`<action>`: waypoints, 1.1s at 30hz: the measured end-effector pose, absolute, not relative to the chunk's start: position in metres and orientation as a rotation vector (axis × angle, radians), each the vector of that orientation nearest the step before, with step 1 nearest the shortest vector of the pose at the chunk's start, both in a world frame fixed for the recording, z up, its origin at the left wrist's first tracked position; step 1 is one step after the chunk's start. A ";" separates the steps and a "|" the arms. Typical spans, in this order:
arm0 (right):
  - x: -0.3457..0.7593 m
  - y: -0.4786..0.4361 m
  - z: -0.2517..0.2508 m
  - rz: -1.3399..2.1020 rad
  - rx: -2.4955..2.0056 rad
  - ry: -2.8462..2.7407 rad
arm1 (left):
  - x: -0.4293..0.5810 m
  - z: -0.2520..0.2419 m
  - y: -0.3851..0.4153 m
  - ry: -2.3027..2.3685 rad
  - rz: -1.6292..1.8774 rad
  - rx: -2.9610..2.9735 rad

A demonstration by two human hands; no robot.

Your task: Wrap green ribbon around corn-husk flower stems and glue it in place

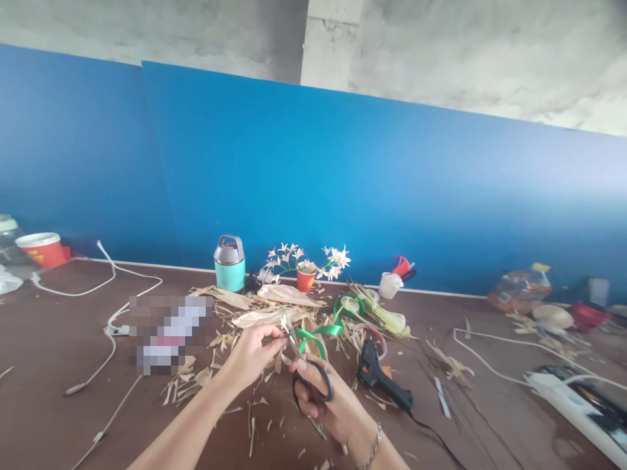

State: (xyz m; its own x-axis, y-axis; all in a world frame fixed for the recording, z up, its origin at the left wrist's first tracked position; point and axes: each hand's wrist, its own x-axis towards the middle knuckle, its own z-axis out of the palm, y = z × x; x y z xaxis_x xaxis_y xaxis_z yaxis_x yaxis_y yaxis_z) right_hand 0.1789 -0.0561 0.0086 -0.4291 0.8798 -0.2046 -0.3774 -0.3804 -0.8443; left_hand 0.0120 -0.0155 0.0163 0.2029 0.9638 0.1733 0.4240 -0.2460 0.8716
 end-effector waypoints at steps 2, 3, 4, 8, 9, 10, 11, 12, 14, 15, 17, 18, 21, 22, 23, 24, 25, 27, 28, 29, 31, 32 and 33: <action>0.179 -0.056 0.007 1.900 -0.870 -0.945 | 0.012 0.015 -0.015 1.286 0.986 1.767; 0.178 -0.055 0.006 1.894 -0.877 -0.946 | 0.011 0.015 -0.015 1.282 0.986 1.765; 0.178 -0.055 0.006 1.886 -0.882 -0.942 | 0.011 0.015 -0.015 1.281 0.988 1.767; 0.177 -0.056 0.005 1.856 -0.918 -0.880 | 0.011 0.017 -0.014 1.290 0.983 1.766; 0.177 -0.056 0.005 1.850 -0.928 -0.867 | 0.011 0.018 -0.015 1.291 0.980 1.763; 0.176 -0.056 0.005 1.842 -0.934 -0.856 | 0.011 0.019 -0.015 1.293 0.978 1.759; 0.176 -0.056 0.005 1.837 -0.937 -0.847 | 0.011 0.020 -0.015 1.294 0.976 1.753; 0.176 -0.057 0.005 1.833 -0.939 -0.837 | 0.011 0.021 -0.015 1.294 0.976 1.747; 0.176 -0.057 0.006 1.823 -0.949 -0.819 | 0.011 0.022 -0.016 1.292 0.976 1.735; 0.176 -0.057 0.006 1.814 -0.958 -0.809 | 0.011 0.023 -0.016 1.292 0.976 1.727; 0.176 -0.057 0.006 1.803 -0.978 -0.808 | 0.012 0.025 -0.017 1.288 0.970 1.711; 0.176 -0.057 0.005 1.799 -0.986 -0.812 | 0.012 0.027 -0.017 1.286 0.969 1.701; 0.177 -0.057 0.004 1.785 -1.005 -0.806 | 0.014 0.031 -0.019 1.289 0.970 1.678; 0.177 -0.057 0.003 1.778 -1.010 -0.800 | 0.014 0.032 -0.019 1.294 0.970 1.675; 0.177 -0.057 0.002 1.774 -1.014 -0.798 | 0.014 0.033 -0.019 1.297 0.967 1.673; 0.177 -0.057 0.002 1.774 -1.017 -0.807 | 0.014 0.033 -0.019 1.297 0.965 1.674; 0.177 -0.057 0.001 1.781 -1.018 -0.829 | 0.013 0.032 -0.019 1.295 0.962 1.678; 0.177 -0.056 0.000 1.791 -1.009 -0.892 | 0.012 0.030 -0.019 1.283 0.964 1.694; 0.177 -0.056 -0.001 1.793 -0.999 -0.922 | 0.012 0.029 -0.018 1.276 0.966 1.706; 0.177 -0.056 -0.001 1.795 -0.987 -0.945 | 0.012 0.028 -0.018 1.268 0.968 1.719; 0.177 -0.055 -0.001 1.801 -0.967 -0.957 | 0.011 0.027 -0.017 1.256 0.967 1.736; 0.177 -0.056 -0.001 1.804 -0.964 -0.949 | 0.011 0.026 -0.017 1.253 0.963 1.737; 0.177 -0.056 0.000 1.807 -0.964 -0.937 | 0.011 0.026 -0.016 1.255 0.959 1.733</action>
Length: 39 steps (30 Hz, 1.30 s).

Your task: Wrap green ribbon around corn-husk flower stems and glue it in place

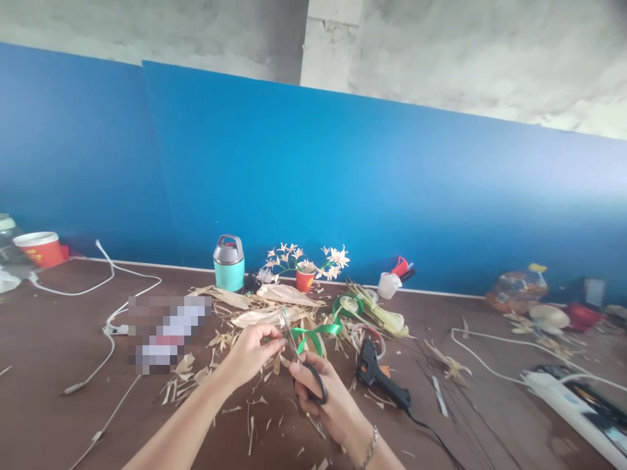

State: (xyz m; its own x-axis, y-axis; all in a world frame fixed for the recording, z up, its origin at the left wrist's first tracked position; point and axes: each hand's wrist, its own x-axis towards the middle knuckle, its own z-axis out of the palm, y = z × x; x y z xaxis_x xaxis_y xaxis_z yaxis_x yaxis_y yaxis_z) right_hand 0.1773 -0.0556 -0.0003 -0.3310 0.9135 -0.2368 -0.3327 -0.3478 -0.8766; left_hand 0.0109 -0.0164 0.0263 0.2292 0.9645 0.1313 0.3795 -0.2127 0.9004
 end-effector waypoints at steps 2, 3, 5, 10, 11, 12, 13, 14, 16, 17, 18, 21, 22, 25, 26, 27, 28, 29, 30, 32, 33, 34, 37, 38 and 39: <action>0.178 -0.056 0.001 1.808 -0.962 -0.912 | 0.011 0.026 -0.016 1.255 0.949 1.716; 0.178 -0.056 0.001 1.811 -0.961 -0.902 | 0.011 0.026 -0.016 1.254 0.945 1.705; 0.178 -0.055 0.002 1.818 -0.956 -0.893 | 0.012 0.026 -0.016 1.244 0.939 1.688; 0.178 -0.055 0.005 1.804 -0.961 -0.870 | 0.012 0.024 -0.016 1.217 0.918 1.663; 0.178 -0.055 0.005 1.801 -0.971 -0.868 | 0.012 0.024 -0.016 1.212 0.916 1.659; 0.178 -0.055 0.005 1.796 -0.984 -0.867 | 0.012 0.024 -0.016 1.207 0.916 1.658; 0.178 -0.055 0.005 1.791 -0.997 -0.866 | 0.012 0.025 -0.016 1.203 0.918 1.657; 0.178 -0.055 0.004 1.786 -1.006 -0.866 | 0.012 0.025 -0.016 1.201 0.916 1.656; 0.178 -0.054 0.001 1.784 -1.003 -0.890 | 0.012 0.027 -0.017 1.202 0.909 1.651; 0.178 -0.054 0.000 1.786 -0.989 -0.910 | 0.012 0.028 -0.017 1.204 0.907 1.650; 0.177 -0.054 -0.002 1.789 -0.975 -0.929 | 0.012 0.029 -0.017 1.205 0.905 1.649; 0.177 -0.054 -0.004 1.798 -0.942 -0.966 | 0.012 0.030 -0.018 1.195 0.914 1.650; 0.177 -0.054 -0.004 1.802 -0.935 -0.968 | 0.012 0.030 -0.018 1.191 0.918 1.654; 0.176 -0.054 -0.002 1.814 -0.920 -0.945 | 0.012 0.029 -0.016 1.181 0.919 1.660; 0.176 -0.054 -0.001 1.819 -0.916 -0.935 | 0.011 0.028 -0.016 1.175 0.917 1.660; 0.177 -0.054 -0.001 1.823 -0.915 -0.927 | 0.011 0.027 -0.015 1.169 0.917 1.661; 0.177 -0.054 0.000 1.825 -0.918 -0.922 | 0.011 0.026 -0.015 1.163 0.920 1.663; 0.177 -0.054 0.000 1.826 -0.925 -0.919 | 0.011 0.025 -0.014 1.159 0.924 1.666; 0.177 -0.053 0.000 1.826 -0.934 -0.916 | 0.011 0.024 -0.014 1.159 0.926 1.670; 0.178 -0.053 0.000 1.821 -0.961 -0.907 | 0.011 0.023 -0.014 1.162 0.923 1.675; 0.178 -0.053 0.000 1.815 -0.978 -0.898 | 0.011 0.022 -0.014 1.165 0.919 1.673; 0.178 -0.053 -0.001 1.805 -0.997 -0.886 | 0.010 0.021 -0.013 1.166 0.915 1.668; 0.178 -0.053 -0.003 1.761 -1.061 -0.846 | 0.010 0.018 -0.014 1.164 0.906 1.644; 0.178 -0.054 -0.003 1.756 -1.065 -0.850 | 0.010 0.018 -0.014 1.161 0.905 1.637; 0.178 -0.054 -0.004 1.760 -1.055 -0.868 | 0.010 0.018 -0.014 1.157 0.907 1.633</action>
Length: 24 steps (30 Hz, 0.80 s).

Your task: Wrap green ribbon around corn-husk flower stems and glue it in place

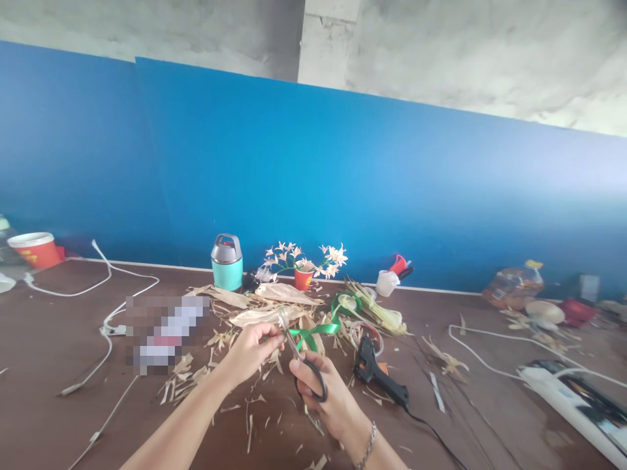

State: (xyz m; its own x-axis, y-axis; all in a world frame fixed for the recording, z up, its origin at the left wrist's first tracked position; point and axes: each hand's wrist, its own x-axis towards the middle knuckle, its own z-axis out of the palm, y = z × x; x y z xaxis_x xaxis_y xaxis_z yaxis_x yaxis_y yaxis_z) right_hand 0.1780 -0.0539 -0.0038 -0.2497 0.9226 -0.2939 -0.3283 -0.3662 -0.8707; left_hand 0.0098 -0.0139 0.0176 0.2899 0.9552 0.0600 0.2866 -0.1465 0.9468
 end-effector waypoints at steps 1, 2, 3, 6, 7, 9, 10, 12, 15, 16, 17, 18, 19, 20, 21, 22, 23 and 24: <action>0.178 -0.054 -0.004 1.768 -1.032 -0.894 | 0.010 0.018 -0.014 1.152 0.913 1.631; 0.177 -0.054 -0.004 1.780 -1.003 -0.922 | 0.010 0.019 -0.014 1.147 0.919 1.631; 0.177 -0.055 -0.003 1.793 -0.972 -0.945 | 0.010 0.019 -0.015 1.140 0.926 1.634; 0.175 -0.055 -0.001 1.808 -0.914 -0.969 | 0.011 0.021 -0.015 1.126 0.922 1.656; 0.175 -0.054 -0.001 1.813 -0.902 -0.971 | 0.011 0.022 -0.015 1.122 0.916 1.664; 0.176 -0.054 -0.002 1.826 -0.882 -0.972 | 0.011 0.020 -0.015 1.114 0.910 1.674; 0.177 -0.053 -0.002 1.833 -0.878 -0.965 | 0.011 0.020 -0.014 1.113 0.910 1.673; 0.178 -0.052 -0.002 1.841 -0.887 -0.935 | 0.012 0.018 -0.014 1.116 0.910 1.664; 0.178 -0.052 -0.001 1.824 -0.944 -0.884 | 0.011 0.017 -0.014 1.122 0.903 1.656; 0.178 -0.053 -0.001 1.815 -0.967 -0.871 | 0.011 0.018 -0.015 1.123 0.902 1.659; 0.178 -0.053 0.000 1.803 -0.990 -0.858 | 0.011 0.019 -0.015 1.123 0.901 1.663; 0.177 -0.054 0.000 1.793 -1.012 -0.846 | 0.011 0.020 -0.015 1.125 0.905 1.667; 0.177 -0.055 0.000 1.780 -1.029 -0.837 | 0.011 0.021 -0.016 1.127 0.907 1.669; 0.176 -0.055 0.000 1.767 -1.038 -0.831 | 0.011 0.022 -0.016 1.131 0.908 1.669; 0.176 -0.055 -0.001 1.760 -1.039 -0.834 | 0.011 0.023 -0.016 1.136 0.909 1.665; 0.176 -0.056 -0.001 1.759 -1.030 -0.850 | 0.011 0.023 -0.016 1.141 0.909 1.658; 0.175 -0.056 -0.001 1.764 -1.008 -0.876 | 0.011 0.023 -0.016 1.142 0.911 1.652; 0.175 -0.056 -0.001 1.774 -0.977 -0.908 | 0.011 0.023 -0.016 1.139 0.914 1.647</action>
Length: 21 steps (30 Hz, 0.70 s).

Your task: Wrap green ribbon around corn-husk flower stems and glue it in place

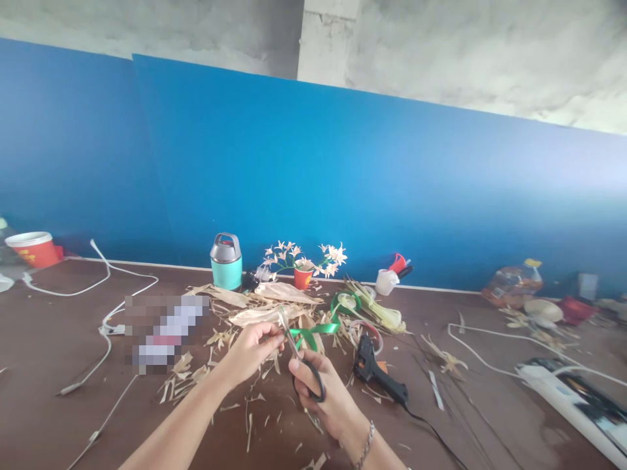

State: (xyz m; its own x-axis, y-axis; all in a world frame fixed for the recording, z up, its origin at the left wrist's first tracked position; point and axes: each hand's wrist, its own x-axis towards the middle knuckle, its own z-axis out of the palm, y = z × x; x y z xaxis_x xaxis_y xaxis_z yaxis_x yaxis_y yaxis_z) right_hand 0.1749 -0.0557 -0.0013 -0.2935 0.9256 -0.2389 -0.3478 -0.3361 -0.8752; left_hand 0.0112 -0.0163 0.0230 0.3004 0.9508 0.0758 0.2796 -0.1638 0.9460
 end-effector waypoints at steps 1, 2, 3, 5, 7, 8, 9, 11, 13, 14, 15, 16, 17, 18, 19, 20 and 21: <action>0.175 -0.056 -0.001 1.787 -0.947 -0.938 | 0.011 0.022 -0.016 1.130 0.918 1.643; 0.174 -0.055 -0.001 1.799 -0.923 -0.958 | 0.011 0.021 -0.016 1.117 0.924 1.641; 0.174 -0.055 -0.001 1.807 -0.902 -0.968 | 0.011 0.020 -0.015 1.104 0.929 1.640; 0.174 -0.055 0.000 1.819 -0.882 -0.960 | 0.011 0.019 -0.015 1.078 0.922 1.634; 0.175 -0.054 0.000 1.820 -0.895 -0.927 | 0.011 0.018 -0.015 1.063 0.910 1.627; 0.175 -0.055 0.001 1.817 -0.910 -0.910 | 0.011 0.019 -0.015 1.059 0.907 1.625; 0.176 -0.055 0.001 1.811 -0.933 -0.894 | 0.011 0.019 -0.015 1.058 0.908 1.626; 0.177 -0.055 0.001 1.787 -0.987 -0.872 | 0.011 0.021 -0.016 1.069 0.915 1.630; 0.177 -0.055 0.001 1.764 -1.028 -0.871 | 0.012 0.023 -0.017 1.084 0.915 1.630; 0.176 -0.055 0.001 1.754 -1.039 -0.876 | 0.012 0.023 -0.017 1.090 0.914 1.626; 0.176 -0.055 0.000 1.751 -1.040 -0.888 | 0.012 0.023 -0.017 1.093 0.913 1.618; 0.175 -0.055 -0.001 1.752 -1.025 -0.909 | 0.012 0.022 -0.017 1.091 0.915 1.609; 0.175 -0.054 -0.002 1.756 -0.998 -0.934 | 0.012 0.021 -0.016 1.085 0.920 1.600; 0.174 -0.054 -0.003 1.758 -0.966 -0.956 | 0.012 0.020 -0.016 1.078 0.925 1.592; 0.174 -0.053 -0.004 1.758 -0.936 -0.973 | 0.011 0.019 -0.016 1.072 0.931 1.586; 0.174 -0.053 -0.004 1.757 -0.911 -0.987 | 0.011 0.017 -0.015 1.067 0.935 1.583; 0.174 -0.052 -0.004 1.756 -0.895 -0.998 | 0.011 0.017 -0.015 1.066 0.938 1.582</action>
State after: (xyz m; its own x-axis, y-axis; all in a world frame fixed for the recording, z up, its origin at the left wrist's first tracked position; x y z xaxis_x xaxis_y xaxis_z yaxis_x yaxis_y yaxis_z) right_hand 0.1743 -0.0521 -0.0043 -0.3339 0.9304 -0.1512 -0.3466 -0.2703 -0.8982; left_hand 0.0112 -0.0153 0.0165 0.3192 0.9447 0.0754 0.1947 -0.1433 0.9703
